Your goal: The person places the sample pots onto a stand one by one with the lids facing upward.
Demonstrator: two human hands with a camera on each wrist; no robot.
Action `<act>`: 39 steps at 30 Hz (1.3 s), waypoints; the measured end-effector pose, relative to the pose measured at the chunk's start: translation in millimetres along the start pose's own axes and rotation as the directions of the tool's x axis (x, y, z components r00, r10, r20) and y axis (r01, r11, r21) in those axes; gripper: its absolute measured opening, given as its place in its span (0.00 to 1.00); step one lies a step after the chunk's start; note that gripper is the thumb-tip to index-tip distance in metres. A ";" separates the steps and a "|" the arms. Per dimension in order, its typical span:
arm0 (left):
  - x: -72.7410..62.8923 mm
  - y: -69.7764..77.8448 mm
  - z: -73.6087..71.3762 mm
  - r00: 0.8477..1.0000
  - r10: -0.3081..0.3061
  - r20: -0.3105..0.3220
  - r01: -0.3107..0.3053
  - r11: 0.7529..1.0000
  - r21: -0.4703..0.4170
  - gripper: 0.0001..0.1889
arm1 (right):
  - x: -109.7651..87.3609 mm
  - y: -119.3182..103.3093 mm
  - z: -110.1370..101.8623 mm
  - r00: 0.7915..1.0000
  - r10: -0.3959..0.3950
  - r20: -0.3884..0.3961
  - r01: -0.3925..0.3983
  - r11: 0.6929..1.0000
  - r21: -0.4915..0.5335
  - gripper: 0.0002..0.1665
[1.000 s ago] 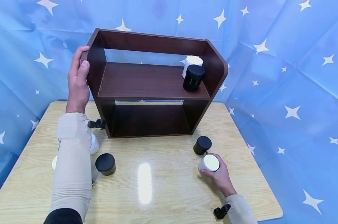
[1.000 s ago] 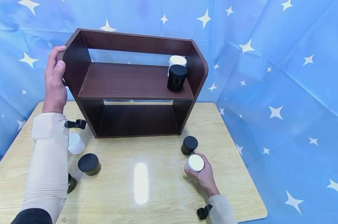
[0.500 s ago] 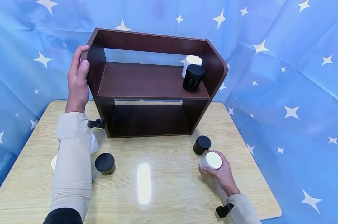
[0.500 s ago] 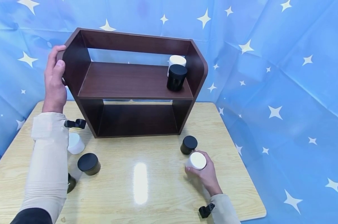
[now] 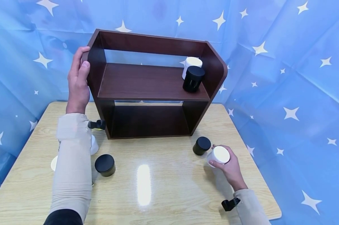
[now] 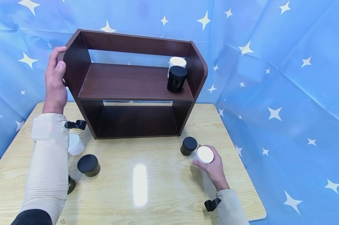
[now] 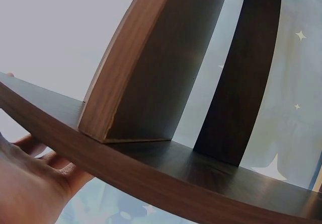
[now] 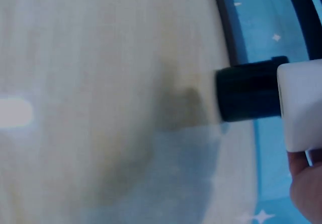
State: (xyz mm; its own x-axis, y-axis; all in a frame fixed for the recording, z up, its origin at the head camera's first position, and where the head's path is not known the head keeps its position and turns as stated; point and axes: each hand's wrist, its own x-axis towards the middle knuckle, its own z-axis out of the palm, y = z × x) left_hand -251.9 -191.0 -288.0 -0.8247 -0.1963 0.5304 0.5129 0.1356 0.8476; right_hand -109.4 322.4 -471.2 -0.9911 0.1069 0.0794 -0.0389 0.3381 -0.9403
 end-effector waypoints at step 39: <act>0.3 0.5 -0.4 1.000 -0.001 0.008 0.001 0.999 -0.037 0.24 | 62.9 -89.1 6.8 0.972 -0.113 0.207 0.121 0.992 -0.027 0.36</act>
State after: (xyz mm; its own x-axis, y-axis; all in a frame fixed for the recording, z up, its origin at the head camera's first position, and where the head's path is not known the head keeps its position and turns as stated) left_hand -251.7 -191.4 -287.4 -0.8269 -0.1882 0.5299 0.5207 0.0996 0.8479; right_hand -169.1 292.7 -384.7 -0.9851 -0.1278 0.1152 -0.1554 0.3739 -0.9144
